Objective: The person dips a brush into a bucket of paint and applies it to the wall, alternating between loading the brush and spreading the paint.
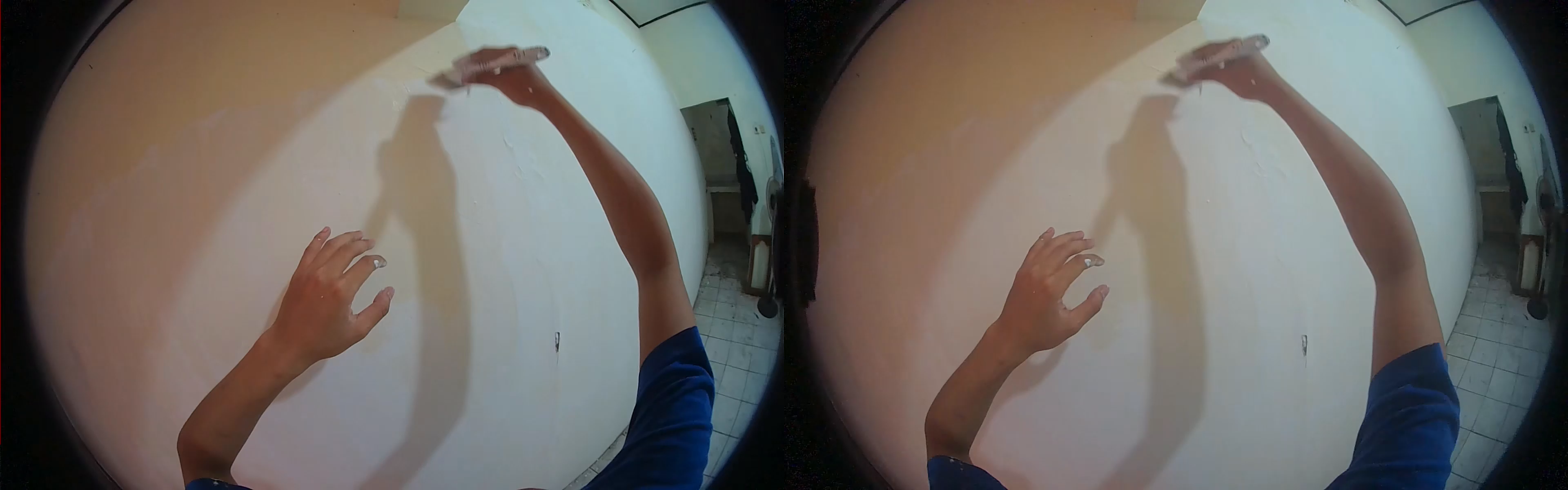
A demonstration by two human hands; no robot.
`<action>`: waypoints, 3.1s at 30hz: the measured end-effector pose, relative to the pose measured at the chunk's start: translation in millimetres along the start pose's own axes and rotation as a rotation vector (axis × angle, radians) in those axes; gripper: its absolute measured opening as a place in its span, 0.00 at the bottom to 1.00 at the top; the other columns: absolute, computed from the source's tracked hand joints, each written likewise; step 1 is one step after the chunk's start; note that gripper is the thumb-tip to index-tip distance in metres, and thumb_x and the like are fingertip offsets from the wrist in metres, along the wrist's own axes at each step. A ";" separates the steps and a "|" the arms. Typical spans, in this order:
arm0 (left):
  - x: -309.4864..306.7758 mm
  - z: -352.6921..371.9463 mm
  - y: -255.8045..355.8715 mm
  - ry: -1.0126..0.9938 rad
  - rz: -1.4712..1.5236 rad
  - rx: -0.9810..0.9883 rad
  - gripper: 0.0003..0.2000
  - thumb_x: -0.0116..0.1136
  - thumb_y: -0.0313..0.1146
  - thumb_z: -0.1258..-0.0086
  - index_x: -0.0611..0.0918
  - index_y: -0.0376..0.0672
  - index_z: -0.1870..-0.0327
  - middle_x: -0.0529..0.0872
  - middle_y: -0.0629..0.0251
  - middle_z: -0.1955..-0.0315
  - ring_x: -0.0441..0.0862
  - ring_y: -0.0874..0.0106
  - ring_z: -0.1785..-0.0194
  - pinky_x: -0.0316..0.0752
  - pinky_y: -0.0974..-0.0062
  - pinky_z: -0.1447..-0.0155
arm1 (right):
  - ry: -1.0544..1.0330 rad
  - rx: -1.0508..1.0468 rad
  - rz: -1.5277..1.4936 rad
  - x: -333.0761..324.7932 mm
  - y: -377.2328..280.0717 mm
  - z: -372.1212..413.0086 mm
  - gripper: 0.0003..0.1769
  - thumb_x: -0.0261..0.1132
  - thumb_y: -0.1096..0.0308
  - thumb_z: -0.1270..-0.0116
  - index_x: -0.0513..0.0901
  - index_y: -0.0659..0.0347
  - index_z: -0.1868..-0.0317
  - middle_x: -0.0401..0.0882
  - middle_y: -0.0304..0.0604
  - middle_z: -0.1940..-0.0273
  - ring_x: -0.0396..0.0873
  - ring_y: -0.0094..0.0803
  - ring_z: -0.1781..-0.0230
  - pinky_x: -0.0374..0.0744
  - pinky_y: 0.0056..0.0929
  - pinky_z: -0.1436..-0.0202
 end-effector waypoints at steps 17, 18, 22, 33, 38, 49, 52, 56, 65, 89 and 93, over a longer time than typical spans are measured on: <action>19.7 -39.3 17.8 0.055 0.026 0.050 0.14 0.63 0.36 0.41 0.80 0.39 0.58 0.73 0.51 0.44 0.69 0.56 0.38 0.60 0.52 0.31 | -0.418 -0.165 -0.119 45.0 5.3 26.7 0.11 0.68 0.67 0.43 0.86 0.61 0.61 0.85 0.40 0.59 0.82 0.29 0.60 0.79 0.28 0.55; 20.0 -46.1 21.1 0.066 0.040 0.057 0.14 0.63 0.36 0.41 0.80 0.39 0.58 0.73 0.52 0.44 0.69 0.56 0.38 0.60 0.52 0.31 | -0.144 -0.308 0.258 24.6 6.8 -5.1 0.10 0.67 0.66 0.42 0.86 0.61 0.61 0.85 0.40 0.59 0.82 0.29 0.61 0.79 0.28 0.56; 17.8 -52.3 27.7 0.060 0.040 0.078 0.14 0.63 0.37 0.41 0.80 0.39 0.58 0.74 0.54 0.46 0.71 0.57 0.40 0.60 0.51 0.31 | -0.093 -0.189 0.154 21.7 5.4 -13.5 0.11 0.69 0.61 0.42 0.87 0.56 0.61 0.85 0.39 0.61 0.82 0.27 0.65 0.79 0.26 0.61; 17.8 -28.6 1.0 0.016 -0.048 0.023 0.15 0.61 0.39 0.39 0.81 0.38 0.57 0.76 0.55 0.48 0.72 0.61 0.40 0.59 0.52 0.31 | -0.620 -0.184 -0.071 71.2 -7.4 66.7 0.09 0.70 0.71 0.41 0.85 0.64 0.60 0.85 0.44 0.63 0.82 0.28 0.63 0.81 0.28 0.58; 12.9 -34.1 10.4 0.047 0.003 0.018 0.13 0.62 0.37 0.41 0.80 0.40 0.58 0.76 0.57 0.48 0.73 0.59 0.42 0.60 0.49 0.31 | -0.006 -0.216 0.170 24.2 -8.8 -36.4 0.10 0.66 0.62 0.37 0.86 0.58 0.60 0.85 0.38 0.60 0.81 0.27 0.64 0.79 0.25 0.58; 25.3 -15.1 2.9 0.066 -0.002 0.076 0.13 0.62 0.37 0.41 0.82 0.38 0.61 0.78 0.56 0.53 0.74 0.61 0.43 0.62 0.52 0.32 | -0.773 -0.333 -0.175 98.0 -45.8 101.1 0.08 0.68 0.67 0.38 0.86 0.61 0.61 0.85 0.42 0.65 0.82 0.32 0.65 0.80 0.31 0.59; 25.2 -31.4 12.5 0.114 0.025 0.081 0.12 0.62 0.37 0.41 0.82 0.39 0.62 0.78 0.55 0.53 0.74 0.60 0.43 0.62 0.52 0.32 | -0.412 -0.220 -0.385 74.9 -6.4 -24.6 0.08 0.67 0.70 0.38 0.86 0.60 0.59 0.85 0.42 0.60 0.83 0.30 0.63 0.81 0.29 0.57; 27.2 -33.2 16.4 0.112 0.057 0.076 0.12 0.62 0.37 0.41 0.82 0.39 0.62 0.78 0.55 0.53 0.74 0.60 0.43 0.62 0.53 0.32 | -0.072 -0.134 0.075 55.4 -32.8 -38.0 0.10 0.67 0.62 0.39 0.85 0.57 0.61 0.84 0.41 0.61 0.81 0.34 0.64 0.79 0.28 0.60; 31.6 -10.6 -0.5 0.087 -0.013 0.087 0.11 0.62 0.35 0.43 0.81 0.39 0.63 0.79 0.57 0.54 0.76 0.61 0.45 0.64 0.53 0.34 | -0.801 -0.379 -0.186 80.3 -49.3 146.2 0.06 0.68 0.71 0.39 0.86 0.62 0.62 0.85 0.44 0.65 0.82 0.34 0.67 0.80 0.29 0.64; 37.2 -47.3 34.1 0.120 0.109 0.126 0.09 0.63 0.33 0.44 0.81 0.40 0.64 0.79 0.58 0.54 0.76 0.60 0.45 0.63 0.48 0.33 | 0.055 -0.298 0.336 -29.7 54.4 4.4 0.11 0.63 0.63 0.34 0.83 0.61 0.57 0.83 0.38 0.60 0.80 0.27 0.60 0.78 0.26 0.56; 36.1 -30.4 21.8 0.102 0.088 0.097 0.10 0.63 0.33 0.44 0.81 0.40 0.64 0.79 0.58 0.53 0.76 0.60 0.45 0.63 0.48 0.33 | -0.559 -0.163 0.531 22.5 76.8 149.9 0.15 0.68 0.57 0.38 0.83 0.61 0.61 0.81 0.43 0.64 0.78 0.36 0.61 0.76 0.33 0.53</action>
Point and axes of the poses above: each hand's wrist, its own z-axis away from the middle knuckle, its own x-axis out of the palm, y = z × x, the point moved 5 cm from there along -z, towards the middle knuckle
